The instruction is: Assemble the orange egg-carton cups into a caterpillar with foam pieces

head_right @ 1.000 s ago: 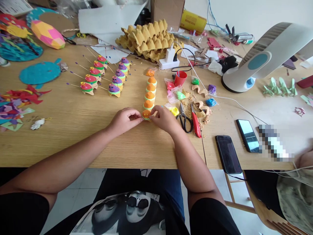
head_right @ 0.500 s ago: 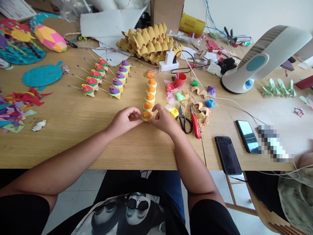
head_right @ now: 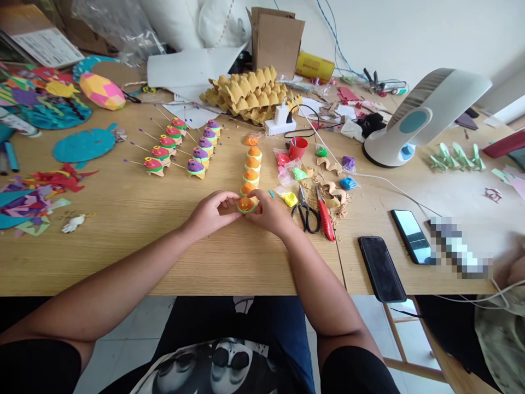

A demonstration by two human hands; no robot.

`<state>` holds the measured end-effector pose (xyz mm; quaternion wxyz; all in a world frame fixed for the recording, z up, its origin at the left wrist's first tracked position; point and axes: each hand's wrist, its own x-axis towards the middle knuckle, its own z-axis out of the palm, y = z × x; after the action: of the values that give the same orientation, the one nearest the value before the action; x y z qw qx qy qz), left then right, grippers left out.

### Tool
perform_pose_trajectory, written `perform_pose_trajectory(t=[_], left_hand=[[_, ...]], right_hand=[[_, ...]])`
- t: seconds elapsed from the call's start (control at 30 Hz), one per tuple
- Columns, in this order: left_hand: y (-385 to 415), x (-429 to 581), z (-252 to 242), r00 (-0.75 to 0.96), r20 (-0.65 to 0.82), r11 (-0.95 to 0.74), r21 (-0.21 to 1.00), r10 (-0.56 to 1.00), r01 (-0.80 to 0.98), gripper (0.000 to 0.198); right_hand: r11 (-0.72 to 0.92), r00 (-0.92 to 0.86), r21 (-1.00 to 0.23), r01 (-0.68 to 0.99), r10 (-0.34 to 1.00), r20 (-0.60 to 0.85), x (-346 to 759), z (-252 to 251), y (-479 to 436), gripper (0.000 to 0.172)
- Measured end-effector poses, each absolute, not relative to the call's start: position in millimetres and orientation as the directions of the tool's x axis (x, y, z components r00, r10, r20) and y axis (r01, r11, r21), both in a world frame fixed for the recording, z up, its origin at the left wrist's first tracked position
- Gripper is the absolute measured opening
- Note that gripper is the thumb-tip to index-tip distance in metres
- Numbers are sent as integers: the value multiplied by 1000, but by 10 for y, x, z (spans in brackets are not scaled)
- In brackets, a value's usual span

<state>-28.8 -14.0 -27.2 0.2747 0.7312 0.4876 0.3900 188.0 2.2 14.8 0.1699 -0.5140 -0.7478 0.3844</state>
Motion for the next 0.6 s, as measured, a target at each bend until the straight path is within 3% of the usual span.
perform_pose_trajectory(t=[0.23, 0.4, 0.5, 0.6], left_hand=[[-142, -290, -295, 234, 280, -360, 809, 931, 466, 34], [-130, -288, -346, 187, 289, -341, 855, 939, 391, 27], [-140, -272, -314, 176, 364, -405, 820, 914, 406, 22], [-174, -252, -231, 186, 467, -495, 726, 864, 477, 18]], right_hand=[[178, -417, -755, 631, 899, -136, 1856, 195, -35, 45], [75, -418, -867, 493, 894, -160, 1913, 240, -29, 47], [-90, -320, -987, 132, 939, -128, 1935, 265, 24, 44], [-265, -283, -896, -357, 945, -167, 1911, 286, 55, 49]])
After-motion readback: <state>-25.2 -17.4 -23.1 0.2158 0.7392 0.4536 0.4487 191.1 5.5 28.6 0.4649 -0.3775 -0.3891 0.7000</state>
